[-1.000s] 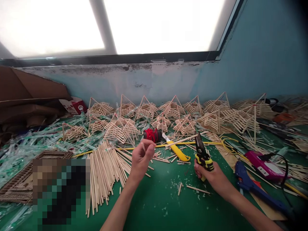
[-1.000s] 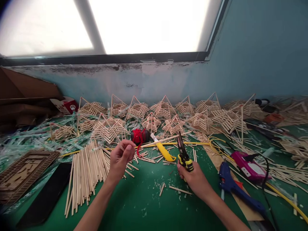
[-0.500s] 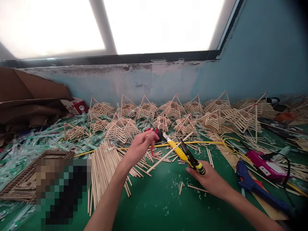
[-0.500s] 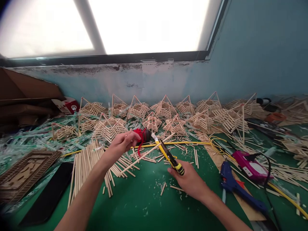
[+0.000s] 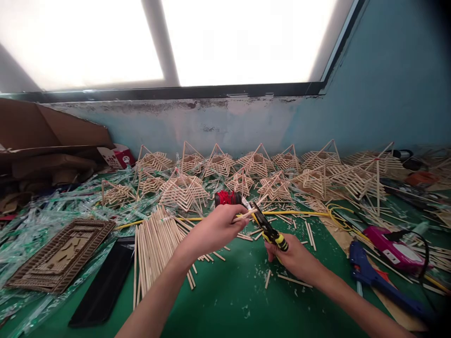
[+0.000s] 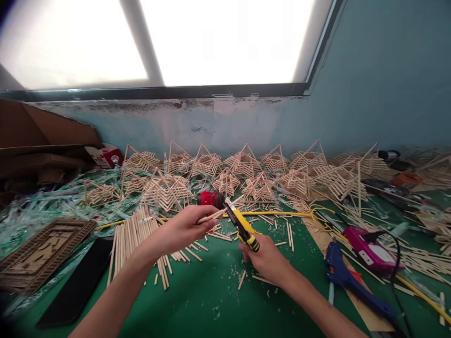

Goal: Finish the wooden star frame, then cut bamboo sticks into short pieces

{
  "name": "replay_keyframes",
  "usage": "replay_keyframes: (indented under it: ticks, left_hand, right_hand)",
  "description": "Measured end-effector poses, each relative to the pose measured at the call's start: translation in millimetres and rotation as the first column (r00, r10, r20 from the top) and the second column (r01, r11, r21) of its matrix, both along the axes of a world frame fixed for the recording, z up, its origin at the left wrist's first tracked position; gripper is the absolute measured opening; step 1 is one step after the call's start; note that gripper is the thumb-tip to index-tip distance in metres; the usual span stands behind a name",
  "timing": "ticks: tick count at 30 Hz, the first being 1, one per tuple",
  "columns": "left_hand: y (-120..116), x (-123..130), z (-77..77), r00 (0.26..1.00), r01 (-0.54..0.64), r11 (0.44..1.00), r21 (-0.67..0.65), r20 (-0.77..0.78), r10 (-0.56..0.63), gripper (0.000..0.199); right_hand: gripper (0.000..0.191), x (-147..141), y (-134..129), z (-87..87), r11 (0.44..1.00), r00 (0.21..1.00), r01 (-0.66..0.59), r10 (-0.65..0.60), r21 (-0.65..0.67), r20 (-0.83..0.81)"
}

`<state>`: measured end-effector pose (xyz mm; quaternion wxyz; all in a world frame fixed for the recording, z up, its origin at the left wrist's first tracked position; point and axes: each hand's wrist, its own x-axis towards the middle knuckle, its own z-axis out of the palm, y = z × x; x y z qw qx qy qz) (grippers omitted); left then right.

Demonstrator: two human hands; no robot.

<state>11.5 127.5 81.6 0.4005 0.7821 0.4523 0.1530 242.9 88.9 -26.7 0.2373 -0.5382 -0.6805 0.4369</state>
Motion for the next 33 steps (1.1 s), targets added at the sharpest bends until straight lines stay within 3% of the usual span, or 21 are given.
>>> replay_keyframes:
  ticks: [5,13,22,27,33]
  left_hand:
    - [-6.5,2.6,2.2,0.999,-0.006,1.000,0.007,-0.037,0.006,0.033]
    - [-8.7,-3.3,-7.2,0.995,0.019,0.996,0.090,-0.095,-0.010,0.032]
    - [-8.5,8.7,-6.0,0.915,0.041,0.975,0.219,-0.399,0.051,0.016]
    - [-2.0,6.0,-6.7,0.932,0.064,0.980,0.186,-0.362,0.008,0.020]
    - [-2.6,8.2,0.1,0.947,0.091,0.980,0.174,-0.319,-0.031,0.018]
  right_hand:
    - [0.042,3.8,1.4,0.5,1.000,0.997,0.007,-0.009,0.021,0.075]
    - [0.037,-3.7,-1.5,1.7,0.998,0.993,0.029,-0.035,0.056,0.114]
    - [0.035,-5.9,7.0,2.6,0.994,0.994,0.078,-0.071,-0.080,0.086]
    - [0.032,-12.8,3.9,5.1,0.988,0.987,0.134,-0.126,-0.082,0.096]
    - [0.039,-10.0,-3.6,8.4,0.991,0.994,0.111,-0.110,-0.079,0.016]
